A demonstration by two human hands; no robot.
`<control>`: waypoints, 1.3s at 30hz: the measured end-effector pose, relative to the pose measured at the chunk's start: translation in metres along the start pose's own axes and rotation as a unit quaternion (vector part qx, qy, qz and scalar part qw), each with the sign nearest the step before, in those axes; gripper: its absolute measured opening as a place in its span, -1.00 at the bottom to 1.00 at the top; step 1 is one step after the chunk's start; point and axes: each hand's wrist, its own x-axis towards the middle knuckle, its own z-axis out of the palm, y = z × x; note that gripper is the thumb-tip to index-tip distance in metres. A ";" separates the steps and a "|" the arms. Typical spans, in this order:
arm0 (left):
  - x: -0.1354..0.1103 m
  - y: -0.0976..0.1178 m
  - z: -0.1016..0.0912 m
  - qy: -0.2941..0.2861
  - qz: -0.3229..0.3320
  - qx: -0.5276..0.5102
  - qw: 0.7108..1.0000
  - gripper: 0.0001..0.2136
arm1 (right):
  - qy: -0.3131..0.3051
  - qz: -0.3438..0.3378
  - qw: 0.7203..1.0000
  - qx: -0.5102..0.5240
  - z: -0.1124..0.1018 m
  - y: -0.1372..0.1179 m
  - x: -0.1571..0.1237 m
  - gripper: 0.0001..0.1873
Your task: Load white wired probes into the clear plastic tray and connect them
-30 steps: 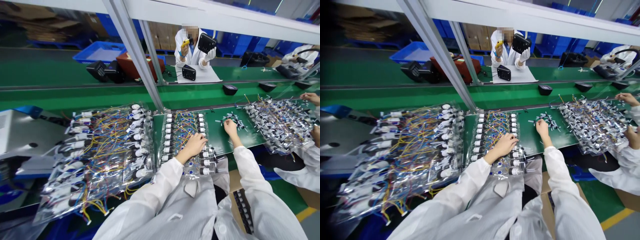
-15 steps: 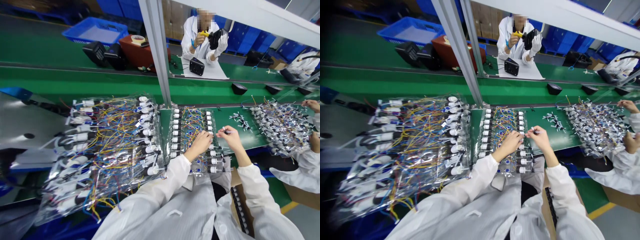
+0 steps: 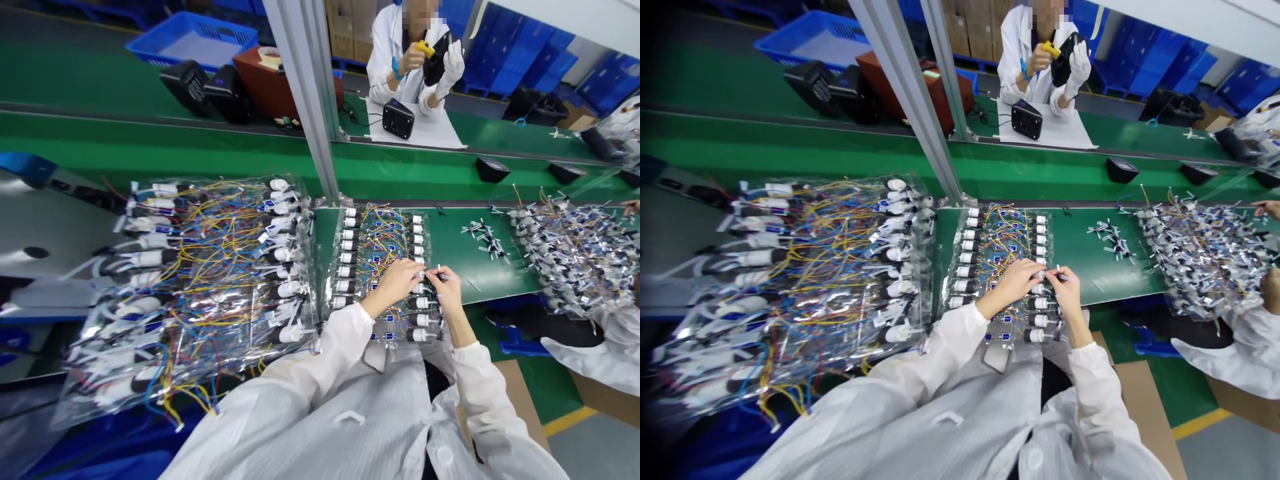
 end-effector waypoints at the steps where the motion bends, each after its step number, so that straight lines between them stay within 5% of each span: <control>1: 0.000 0.000 0.000 -0.002 -0.001 0.000 1.000 -0.70 | 0.000 0.001 1.000 0.001 0.001 0.001 0.000 -0.69; 26: 0.005 0.000 0.000 -0.003 -0.017 0.011 1.000 -0.72 | -0.005 0.030 0.999 0.014 0.002 0.009 0.006 -0.64; 33: 0.007 -0.006 0.003 0.008 -0.004 -0.014 1.000 -0.73 | -0.007 -0.031 0.995 -0.099 0.002 0.000 0.006 -0.71; 39: 0.008 -0.010 0.007 0.030 -0.016 -0.035 0.999 -0.70 | -0.033 -0.051 0.996 -0.063 -0.006 -0.003 0.004 -0.72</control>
